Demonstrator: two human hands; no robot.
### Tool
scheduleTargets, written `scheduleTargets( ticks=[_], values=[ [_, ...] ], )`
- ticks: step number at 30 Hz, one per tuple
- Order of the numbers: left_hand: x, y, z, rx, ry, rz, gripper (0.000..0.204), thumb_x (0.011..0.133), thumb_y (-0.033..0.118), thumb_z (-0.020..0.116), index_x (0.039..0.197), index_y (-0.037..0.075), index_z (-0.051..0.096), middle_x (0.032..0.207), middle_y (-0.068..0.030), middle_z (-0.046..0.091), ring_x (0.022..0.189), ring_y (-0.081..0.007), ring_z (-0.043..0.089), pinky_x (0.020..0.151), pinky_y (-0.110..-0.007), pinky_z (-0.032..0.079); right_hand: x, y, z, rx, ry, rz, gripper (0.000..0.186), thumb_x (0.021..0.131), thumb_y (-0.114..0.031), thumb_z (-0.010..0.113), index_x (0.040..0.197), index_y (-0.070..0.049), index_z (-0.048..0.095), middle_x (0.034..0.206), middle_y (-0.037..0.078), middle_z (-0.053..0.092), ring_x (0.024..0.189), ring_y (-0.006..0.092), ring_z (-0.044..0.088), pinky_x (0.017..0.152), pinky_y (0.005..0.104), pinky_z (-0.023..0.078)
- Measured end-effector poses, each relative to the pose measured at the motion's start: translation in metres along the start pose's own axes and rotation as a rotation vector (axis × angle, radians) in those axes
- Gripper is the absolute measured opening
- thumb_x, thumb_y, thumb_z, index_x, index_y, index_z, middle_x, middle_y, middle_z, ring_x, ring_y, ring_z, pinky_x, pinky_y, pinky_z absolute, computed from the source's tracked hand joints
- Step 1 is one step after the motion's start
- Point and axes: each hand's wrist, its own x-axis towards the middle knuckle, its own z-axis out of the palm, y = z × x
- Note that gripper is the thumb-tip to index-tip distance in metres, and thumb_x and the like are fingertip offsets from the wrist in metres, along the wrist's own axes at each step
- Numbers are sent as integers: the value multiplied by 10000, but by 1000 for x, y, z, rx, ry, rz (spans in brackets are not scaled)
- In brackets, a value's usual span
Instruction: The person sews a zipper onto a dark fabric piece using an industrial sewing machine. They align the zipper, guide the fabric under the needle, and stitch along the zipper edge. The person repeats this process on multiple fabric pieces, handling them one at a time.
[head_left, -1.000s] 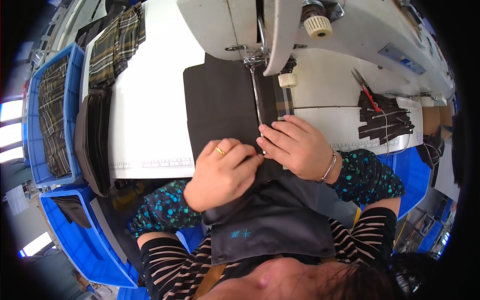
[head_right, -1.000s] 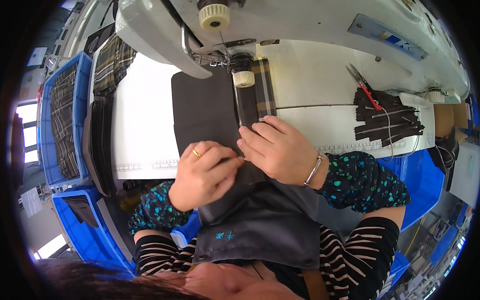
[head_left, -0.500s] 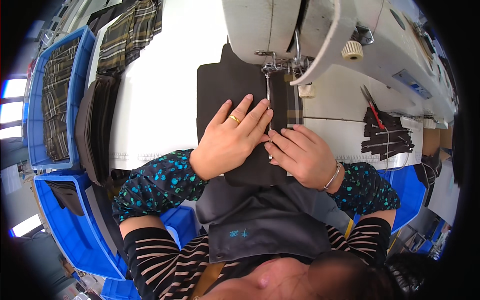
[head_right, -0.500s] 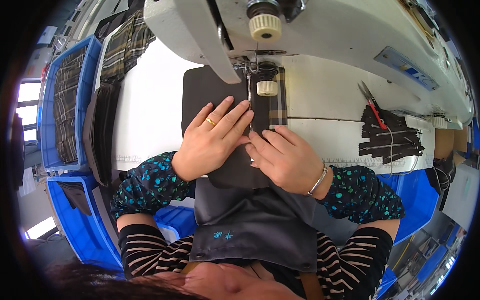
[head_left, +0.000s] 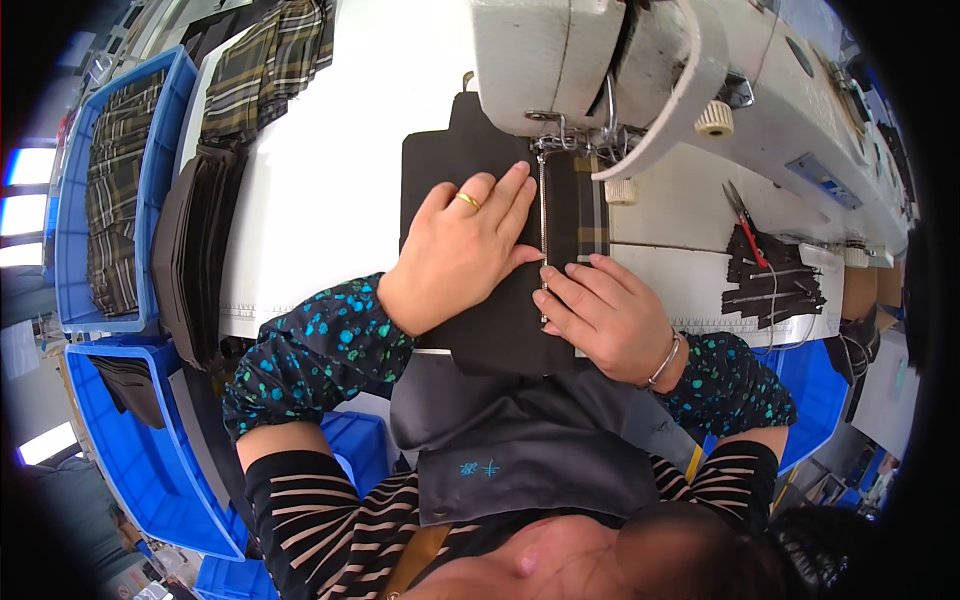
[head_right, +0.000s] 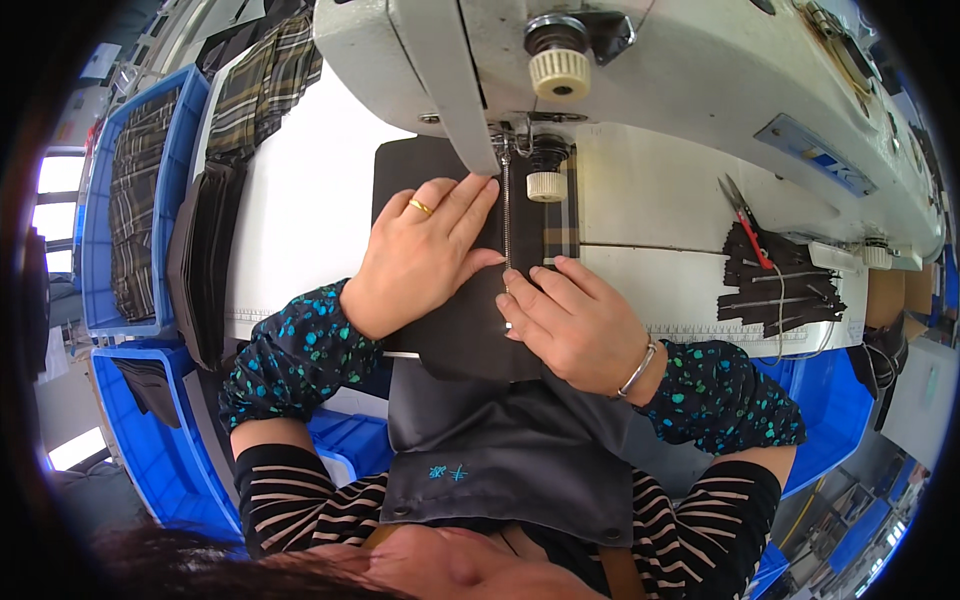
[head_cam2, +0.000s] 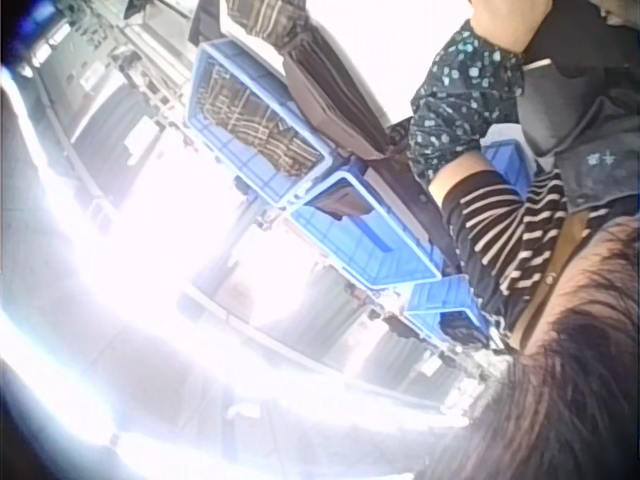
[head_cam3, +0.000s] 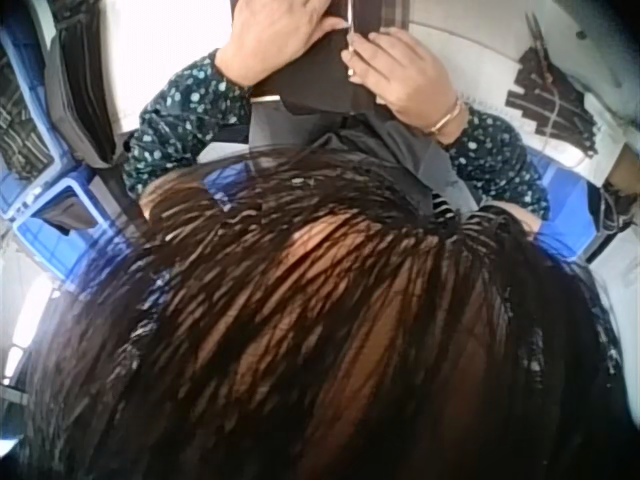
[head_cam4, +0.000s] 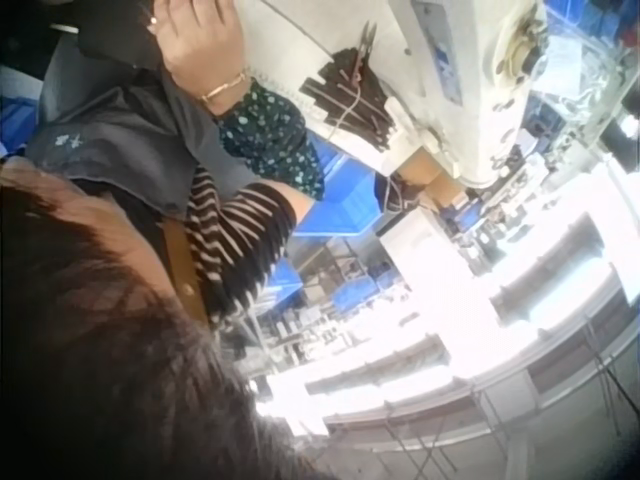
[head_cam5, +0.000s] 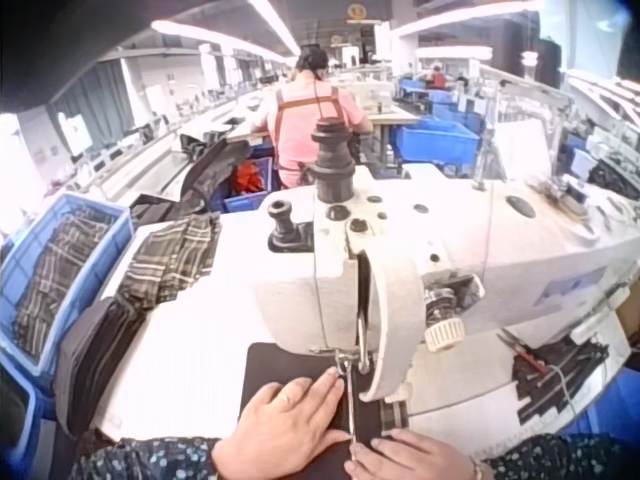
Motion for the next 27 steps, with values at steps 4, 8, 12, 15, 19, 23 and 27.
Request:
scheduleTargets(
  ticks=[4, 8, 12, 15, 19, 23, 27],
  values=[
    [3, -10, 4, -18, 34, 17, 691, 929, 480, 714, 1443, 30, 610, 1461, -95, 622, 1398, -293, 548, 1110, -455, 482, 0, 0, 0, -1, -1, -5, 340, 928, -264, 729, 1205, -68, 750, 1286, 97, 727, 1115, 256, 670, 1053, 447, 518],
    [4, -11, 2, -48, 2, 1, 692, 935, 516, 707, 1438, 50, 615, 1459, -94, 625, 1433, -304, 539, 1155, -485, 462, 0, 0, -1, 3, 1, -3, 338, 928, -262, 728, 1204, -69, 749, 1287, 97, 727, 1116, 257, 671, 1056, 448, 518],
    [5, -12, 1, -69, 34, 9, 694, 911, 508, 733, 1425, 54, 623, 1435, -89, 644, 1389, -309, 571, 1131, -486, 477, 0, 0, -1, -1, 8, -4, 336, 927, -261, 726, 1200, -66, 750, 1289, 98, 726, 1128, 255, 665, 1061, 451, 518],
    [7, -19, 1, -151, 55, 14, 730, 859, 527, 774, 1387, 42, 635, 1440, -94, 639, 1349, -313, 587, 1090, -484, 492, 0, 0, -1, -1, 13, -12, 333, 927, -261, 726, 1193, -62, 753, 1291, 101, 726, 1138, 252, 660, 1063, 452, 519],
    [23, -37, -2, -271, 4, -65, 896, 720, 640, 828, 1326, 11, 631, 1446, -125, 611, 1343, -324, 570, 1055, -464, 485, -3, 1, 2, -19, 23, -16, 332, 924, -262, 731, 1185, -60, 761, 1293, 107, 727, 1141, 254, 664, 1065, 449, 519],
    [33, -59, 14, -246, 38, 14, 1174, 633, 804, 804, 1426, -20, 537, 1442, -187, 581, 1387, -419, 510, 1154, -591, 388, -3, 0, 4, -22, 42, -24, 341, 914, -267, 738, 1184, -59, 765, 1289, 108, 731, 1139, 257, 676, 1070, 448, 519],
    [34, -58, 12, -160, 0, 25, 1211, 708, 847, 727, 1506, -30, 483, 1458, -194, 567, 1430, -437, 463, 1180, -690, 324, -4, 0, 4, -16, 45, -12, 344, 908, -271, 742, 1180, -62, 768, 1288, 107, 734, 1138, 257, 683, 1074, 448, 521]
  ],
)
